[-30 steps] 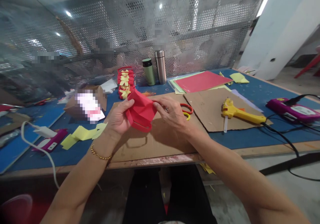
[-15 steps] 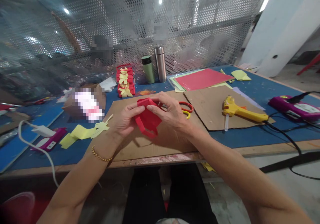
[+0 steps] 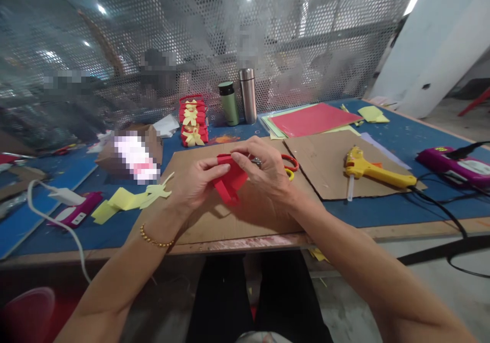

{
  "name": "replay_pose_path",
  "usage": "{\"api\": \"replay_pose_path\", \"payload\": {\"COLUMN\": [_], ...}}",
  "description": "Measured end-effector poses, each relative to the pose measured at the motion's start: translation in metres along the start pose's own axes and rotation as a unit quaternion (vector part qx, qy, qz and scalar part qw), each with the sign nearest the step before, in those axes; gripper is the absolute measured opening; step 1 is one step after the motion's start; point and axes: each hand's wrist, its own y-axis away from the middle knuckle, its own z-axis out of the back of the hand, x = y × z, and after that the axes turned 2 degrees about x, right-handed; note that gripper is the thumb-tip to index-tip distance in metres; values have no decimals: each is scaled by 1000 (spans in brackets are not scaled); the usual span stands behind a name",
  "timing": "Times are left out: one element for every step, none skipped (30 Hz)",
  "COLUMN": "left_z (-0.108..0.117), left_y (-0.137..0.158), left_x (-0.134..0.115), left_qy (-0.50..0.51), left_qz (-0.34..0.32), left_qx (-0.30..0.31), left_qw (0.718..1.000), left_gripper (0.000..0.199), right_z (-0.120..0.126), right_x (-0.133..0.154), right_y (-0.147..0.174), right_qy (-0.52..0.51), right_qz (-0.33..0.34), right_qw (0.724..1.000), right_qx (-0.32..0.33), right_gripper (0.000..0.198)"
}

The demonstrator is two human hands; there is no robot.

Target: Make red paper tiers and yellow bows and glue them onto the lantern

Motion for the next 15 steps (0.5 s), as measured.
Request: {"api": "replay_pose_path", "payload": {"left_z": [-1,-2,-2,-3,-4,-4,-5,-5,-5,-5,-5,-4,-3,-2,-1], "left_y": [1,1,2,3,3,4,5,6,6,7,7,8,8,8,9], "left_x": [-1,-1,-2,-3,-5,-6,-7,-8,-10,-11,-12,-13,-14,-14,-15], "left_qy": [-8,-14,-20,-25,-32,-42,-55,-69,-84,-98,-112,-125,-138,-150,-160], "left_qz": [0,3,8,11,13,12,8,3,-2,-7,-12,-14,-12,-8,-4], "left_qx": [-5,-8,-12,-18,-26,-35,-45,-53,-59,-62,-62,-61,-56,-47,-37], "left_qw": [1000,1000,1000,999,999,998,997,996,995,993,992,990,989,988,986], "left_gripper": [25,26,28,28,27,26,26,25,25,25,26,28,29,31,33], "right_z": [-1,-1,-1,-1,-2,-2,-2,-1,-1,-1,-1,0,0,0,1], "right_x": [-2,-3,-5,-7,-8,-10,-11,-12,-13,-13,-14,-14,-15,-16,-16], "right_y": [0,0,-1,-1,-1,-1,-1,-1,-1,0,0,-1,-1,-1,-1], "right_qy": [8,15,22,27,30,32,34,36,39,43,48,52,56,59,61], "right_qz": [3,7,11,17,22,25,26,26,24,20,16,13,10,7,5], "right_qw": [1000,1000,1000,999,999,999,999,999,999,999,998,998,998,998,998], "right_qx": [-4,-7,-10,-13,-16,-19,-22,-24,-26,-26,-26,-26,-25,-25,-26], "right_gripper": [25,25,25,24,24,23,23,23,23,24,24,25,25,25,25]}}
